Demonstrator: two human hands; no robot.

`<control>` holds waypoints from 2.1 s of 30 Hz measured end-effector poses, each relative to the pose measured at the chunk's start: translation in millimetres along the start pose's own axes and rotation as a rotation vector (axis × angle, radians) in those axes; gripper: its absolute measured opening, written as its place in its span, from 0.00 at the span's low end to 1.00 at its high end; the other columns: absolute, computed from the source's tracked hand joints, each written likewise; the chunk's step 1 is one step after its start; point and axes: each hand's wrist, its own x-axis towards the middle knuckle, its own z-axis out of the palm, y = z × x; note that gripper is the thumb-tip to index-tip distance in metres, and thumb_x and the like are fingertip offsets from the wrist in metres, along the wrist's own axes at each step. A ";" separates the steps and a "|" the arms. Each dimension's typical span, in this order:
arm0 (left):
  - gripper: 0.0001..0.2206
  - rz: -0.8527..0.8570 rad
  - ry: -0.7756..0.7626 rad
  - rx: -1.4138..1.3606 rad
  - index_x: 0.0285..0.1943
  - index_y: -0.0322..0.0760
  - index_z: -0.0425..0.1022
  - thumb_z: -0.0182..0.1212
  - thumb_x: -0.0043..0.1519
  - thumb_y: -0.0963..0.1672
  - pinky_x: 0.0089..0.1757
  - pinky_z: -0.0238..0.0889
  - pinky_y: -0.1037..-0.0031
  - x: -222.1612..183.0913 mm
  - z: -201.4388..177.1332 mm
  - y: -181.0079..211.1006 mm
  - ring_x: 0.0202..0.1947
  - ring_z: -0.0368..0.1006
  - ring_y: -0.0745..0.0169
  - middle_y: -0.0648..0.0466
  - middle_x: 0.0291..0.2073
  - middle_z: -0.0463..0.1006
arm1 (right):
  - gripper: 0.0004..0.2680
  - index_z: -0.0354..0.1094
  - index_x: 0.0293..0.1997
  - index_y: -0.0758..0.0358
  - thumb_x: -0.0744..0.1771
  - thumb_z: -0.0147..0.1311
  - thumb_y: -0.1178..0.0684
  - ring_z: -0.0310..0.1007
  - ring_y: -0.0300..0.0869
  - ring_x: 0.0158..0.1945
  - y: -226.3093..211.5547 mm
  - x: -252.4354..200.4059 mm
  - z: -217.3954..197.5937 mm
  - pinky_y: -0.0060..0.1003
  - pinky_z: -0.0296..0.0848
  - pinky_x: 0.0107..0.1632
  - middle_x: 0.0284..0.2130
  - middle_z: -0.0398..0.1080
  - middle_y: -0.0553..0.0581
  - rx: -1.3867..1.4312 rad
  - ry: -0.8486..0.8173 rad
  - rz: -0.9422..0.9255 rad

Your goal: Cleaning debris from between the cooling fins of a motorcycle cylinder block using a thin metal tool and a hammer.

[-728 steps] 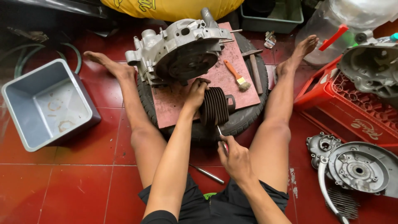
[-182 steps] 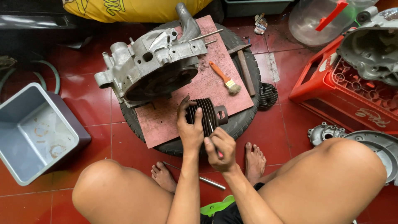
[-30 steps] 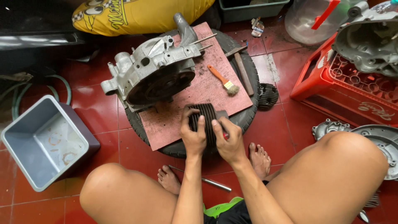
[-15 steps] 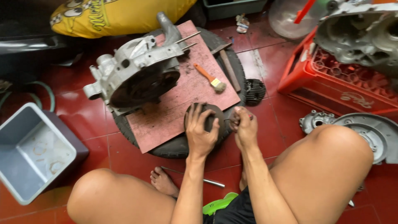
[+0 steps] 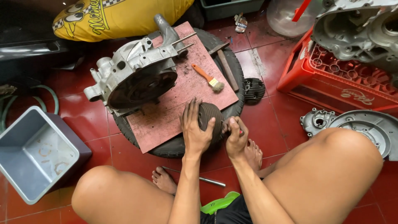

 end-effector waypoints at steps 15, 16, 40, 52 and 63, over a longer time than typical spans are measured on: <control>0.44 -0.196 -0.053 0.002 0.77 0.64 0.57 0.70 0.47 0.58 0.60 0.46 0.31 -3.1 1.6 -26.7 0.70 0.52 0.23 0.37 0.70 0.59 | 0.14 0.54 0.20 0.61 0.69 0.47 0.55 0.60 0.44 0.18 -89.6 26.2 5.2 0.32 0.59 0.22 0.13 0.55 0.60 0.247 -0.001 -0.239; 0.44 -0.187 -0.041 -0.004 0.77 0.64 0.57 0.70 0.47 0.58 0.60 0.46 0.31 -3.3 1.7 -27.6 0.70 0.52 0.23 0.37 0.70 0.59 | 0.14 0.54 0.20 0.61 0.69 0.47 0.55 0.60 0.44 0.18 -88.2 27.2 5.3 0.32 0.59 0.22 0.13 0.55 0.60 0.250 -0.009 -0.252; 0.40 -0.152 0.593 -0.530 0.70 0.46 0.67 0.79 0.44 0.46 0.64 0.54 0.65 8.1 -49.8 -67.2 0.63 0.64 0.61 0.51 0.63 0.70 | 0.14 0.60 0.22 0.65 0.71 0.47 0.59 0.66 0.42 0.19 -56.7 10.8 49.3 0.31 0.64 0.21 0.16 0.63 0.61 0.129 -0.320 -0.092; 0.40 -0.024 0.360 -0.424 0.72 0.44 0.64 0.76 0.49 0.52 0.65 0.53 0.56 11.6 -50.6 -66.9 0.67 0.62 0.50 0.46 0.65 0.68 | 0.09 0.73 0.37 0.64 0.72 0.50 0.53 0.73 0.45 0.34 -67.0 14.4 46.3 0.44 0.73 0.42 0.28 0.74 0.62 -0.324 -0.270 -0.045; 0.47 -0.038 0.182 -0.442 0.81 0.47 0.48 0.64 0.54 0.60 0.70 0.35 0.55 -19.6 -59.6 -72.3 0.76 0.42 0.46 0.42 0.77 0.48 | 0.10 0.79 0.51 0.60 0.70 0.51 0.51 0.74 0.46 0.51 -29.4 25.1 45.2 0.49 0.71 0.56 0.45 0.79 0.63 -0.344 -0.493 0.276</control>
